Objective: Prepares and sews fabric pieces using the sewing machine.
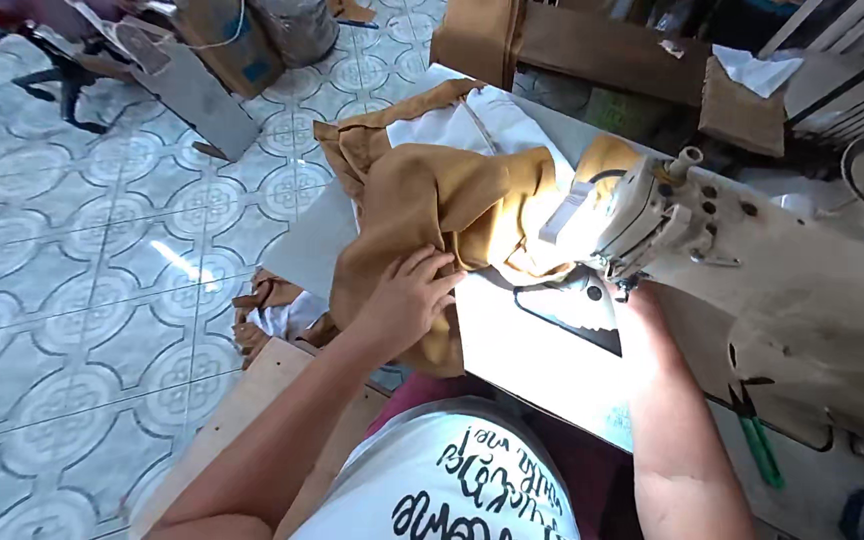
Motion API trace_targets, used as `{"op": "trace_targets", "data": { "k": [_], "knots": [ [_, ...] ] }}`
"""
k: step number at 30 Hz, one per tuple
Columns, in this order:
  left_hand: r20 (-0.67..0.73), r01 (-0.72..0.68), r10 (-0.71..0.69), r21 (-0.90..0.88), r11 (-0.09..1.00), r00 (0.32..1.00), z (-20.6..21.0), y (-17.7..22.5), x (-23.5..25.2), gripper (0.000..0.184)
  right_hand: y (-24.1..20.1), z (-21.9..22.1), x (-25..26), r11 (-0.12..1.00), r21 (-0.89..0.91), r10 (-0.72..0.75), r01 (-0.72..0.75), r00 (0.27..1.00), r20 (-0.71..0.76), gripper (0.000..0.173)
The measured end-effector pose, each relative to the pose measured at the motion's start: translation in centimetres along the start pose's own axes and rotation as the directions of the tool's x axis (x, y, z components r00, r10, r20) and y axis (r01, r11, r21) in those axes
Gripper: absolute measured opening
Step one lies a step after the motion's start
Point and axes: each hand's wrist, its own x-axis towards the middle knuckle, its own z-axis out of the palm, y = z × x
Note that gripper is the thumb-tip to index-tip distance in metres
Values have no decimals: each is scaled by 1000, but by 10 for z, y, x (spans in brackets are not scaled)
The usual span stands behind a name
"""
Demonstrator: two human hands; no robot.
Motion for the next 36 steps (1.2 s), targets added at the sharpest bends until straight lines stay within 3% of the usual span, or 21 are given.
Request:
{"op": "trace_targets", "data": {
  "k": [2,4,6,7,10,14,15,17,19,21,23,25,27,30,32,34,36],
  "knots": [
    [115,27,-20,-56,998,993,8,-1,9,39,3,-11,-7,998,-66,-17,6,985,-173,40],
    [144,21,-8,-92,996,990,16,5,18,41,14,-17,-7,983,-183,-56,-2,950,-309,41],
    [100,-13,22,-90,996,995,29,14,28,41,-6,-54,-14,962,-201,164,-186,979,-120,43],
    [69,-26,31,-80,996,997,38,20,34,42,-1,-59,-15,953,-191,217,-237,969,-120,41],
    [47,-8,10,-49,999,999,56,42,54,47,57,-39,-21,935,-284,134,-214,952,-276,37],
    [125,36,-33,-22,999,992,65,60,91,50,21,-58,-60,923,-265,231,-279,953,-197,43],
    [140,32,-26,-45,998,990,64,59,99,52,8,-57,-75,953,-227,154,-199,967,-202,46],
    [143,7,5,-83,997,990,55,59,111,55,-21,-40,-110,990,-100,-113,95,973,-200,41],
    [86,-2,11,-99,995,996,33,68,108,50,-53,-9,-138,912,85,-376,401,901,-216,25],
    [41,59,-55,-93,994,998,7,78,88,34,-72,20,-152,820,209,-502,533,845,-185,21],
    [110,96,-91,-42,994,990,-7,77,64,25,-73,39,-155,811,181,-532,557,830,-170,21],
    [190,166,-164,6,986,968,2,65,49,31,-68,43,-149,819,103,-545,564,822,-166,21],
    [138,175,-177,28,984,975,21,44,51,42,-65,41,-134,812,62,-566,580,810,-153,24],
    [65,97,-96,-12,995,993,31,21,75,48,-65,42,-108,790,40,-601,612,785,-152,29],
    [46,31,-30,-34,999,998,19,28,77,42,-65,44,-95,782,26,-609,623,771,-186,29],
    [-33,-114,112,-82,990,993,5,45,57,26,-63,46,-89,782,20,-606,623,767,-212,28],
    [31,-189,198,-177,966,980,0,56,25,27,-58,46,-87,781,46,-600,623,768,-222,28]
  ]
}}
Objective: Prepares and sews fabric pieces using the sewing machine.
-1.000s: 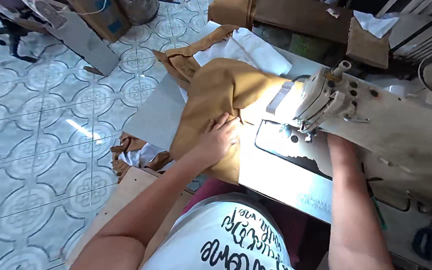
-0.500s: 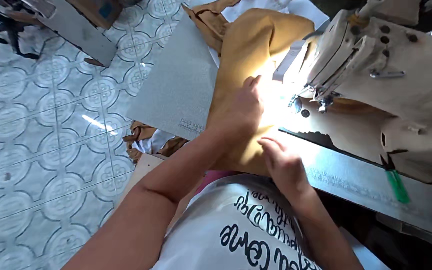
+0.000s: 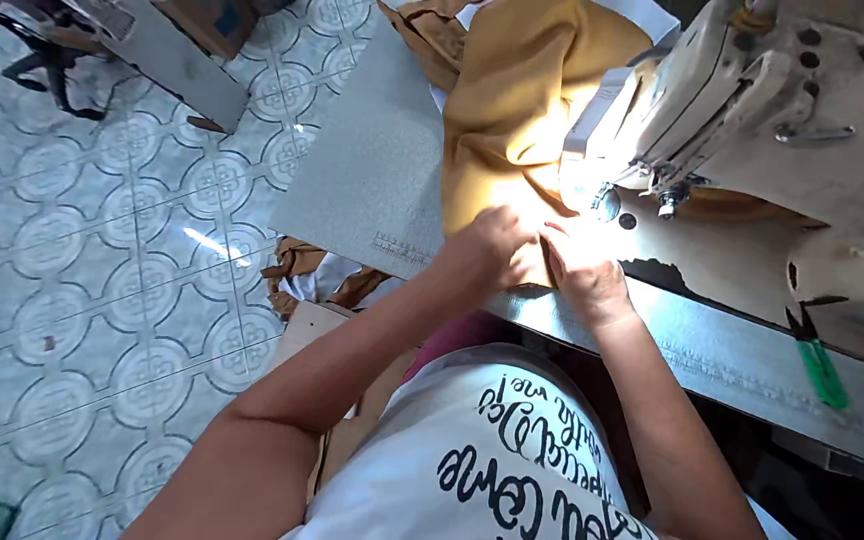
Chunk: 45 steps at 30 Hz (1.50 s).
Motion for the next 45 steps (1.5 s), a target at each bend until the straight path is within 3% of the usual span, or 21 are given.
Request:
{"op": "trace_targets", "data": {
  "k": [2,6,9,12,14,19,24,26,30,34,36,38,39,40,41,42,43,45],
  "knots": [
    [46,9,-6,-59,998,999,10,-2,-28,30,4,-2,-3,1000,8,5,-5,1000,5,28],
    [-13,71,-72,-87,994,997,19,-11,-52,9,-2,-12,-13,999,19,-30,29,999,37,27],
    [-2,79,-79,-100,992,997,15,-9,-52,13,-18,-19,-21,990,126,-54,57,998,-27,23],
    [28,108,-105,-124,986,994,12,-10,-49,15,-20,-19,-25,975,222,-37,27,998,42,34],
    [43,139,-136,-85,987,990,11,-8,-46,18,-21,-16,-26,974,226,-13,7,1000,28,32],
    [-140,135,-128,43,990,982,28,-2,-46,18,-25,-9,-24,976,210,69,-64,998,-13,16],
    [-204,75,-68,28,997,977,41,-12,-58,22,-30,-6,-25,991,-13,131,-132,991,-41,13],
    [-220,152,-139,44,987,966,36,-16,-61,33,-31,-7,-25,969,-113,212,-219,975,-73,16],
    [-249,280,-270,3,960,930,18,-20,-66,45,-35,-13,-23,924,-145,345,-354,935,-79,25],
    [-324,340,-358,-111,934,876,3,-15,-68,37,-38,-16,-22,918,-201,328,-343,939,-106,18],
    [-325,358,-387,-145,922,863,-2,-12,-67,33,-38,-21,-22,945,-124,295,-301,953,-66,16],
    [-330,343,-378,-161,926,865,-2,-9,-66,31,-35,-32,-20,944,172,275,-280,960,51,12],
    [-333,322,-358,-162,933,872,1,-8,-66,30,-33,-39,-19,861,394,279,-321,947,160,13],
    [-326,304,-337,-149,941,883,3,-9,-65,30,-29,-44,-18,675,627,277,-389,921,272,16],
    [-299,300,-327,-134,945,897,5,-9,-65,29,-26,-47,-17,401,799,273,-448,891,362,20],
    [-266,297,-320,-126,947,909,7,-8,-64,31,-25,-49,-15,119,880,268,-460,868,418,22],
    [-243,288,-311,-127,949,919,10,-8,-64,32,-26,-51,-13,-94,897,261,-432,859,441,24],
    [-218,278,-305,-147,949,927,14,-4,-62,32,-30,-50,-7,-329,879,253,-344,865,433,24]
  ]
}}
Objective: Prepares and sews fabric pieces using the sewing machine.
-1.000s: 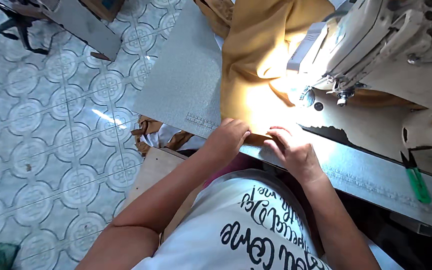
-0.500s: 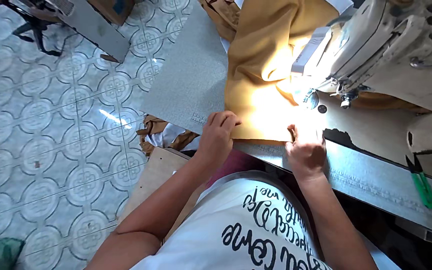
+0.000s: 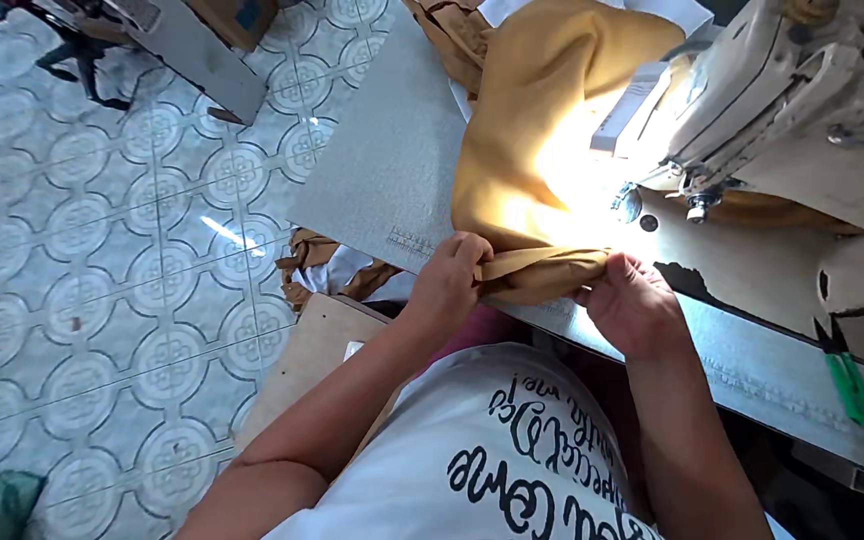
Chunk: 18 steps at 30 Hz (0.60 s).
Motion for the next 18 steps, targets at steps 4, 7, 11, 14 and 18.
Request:
{"op": "trace_targets", "data": {
  "k": [4,7,11,14,18],
  "knots": [
    [113,143,-119,-230,963,986,-3,2,6,27,7,3,7,968,248,20,-23,1000,13,34],
    [339,283,-8,-771,571,941,-6,-12,7,23,10,-4,7,966,252,54,-47,998,-20,28],
    [387,418,199,-896,-149,900,-2,-17,5,19,14,-16,5,977,185,120,-105,990,-73,27],
    [372,405,167,-875,-267,913,5,-14,4,21,18,-14,4,974,173,156,-146,987,-44,37],
    [374,398,138,-868,-295,917,4,-15,6,22,18,-19,-7,1000,12,7,-7,1000,7,74]
  ]
}}
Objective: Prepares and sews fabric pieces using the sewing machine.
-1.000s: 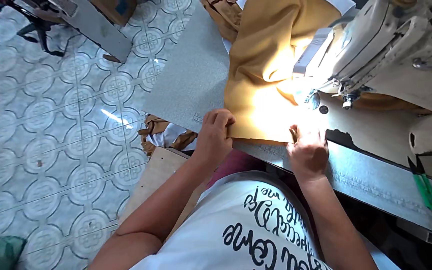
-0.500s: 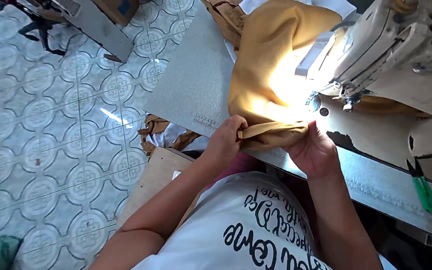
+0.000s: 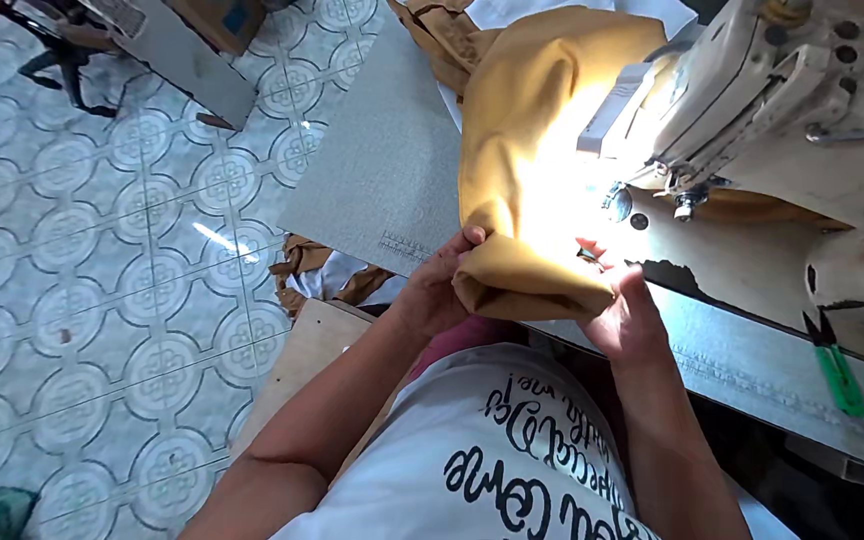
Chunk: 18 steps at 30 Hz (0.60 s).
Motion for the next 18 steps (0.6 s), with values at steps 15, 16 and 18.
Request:
{"op": "trace_targets", "data": {
  "k": [15,16,18],
  "knots": [
    [66,96,-148,500,861,987,5,29,-14,22,4,25,-11,769,-638,-349,46,866,-358,39],
    [31,111,-161,595,796,986,5,34,-16,29,3,25,-10,773,-631,-386,65,837,-387,38],
    [-47,119,-125,738,664,991,9,38,-18,55,3,27,-11,764,-638,-439,100,805,-399,40]
  ]
}}
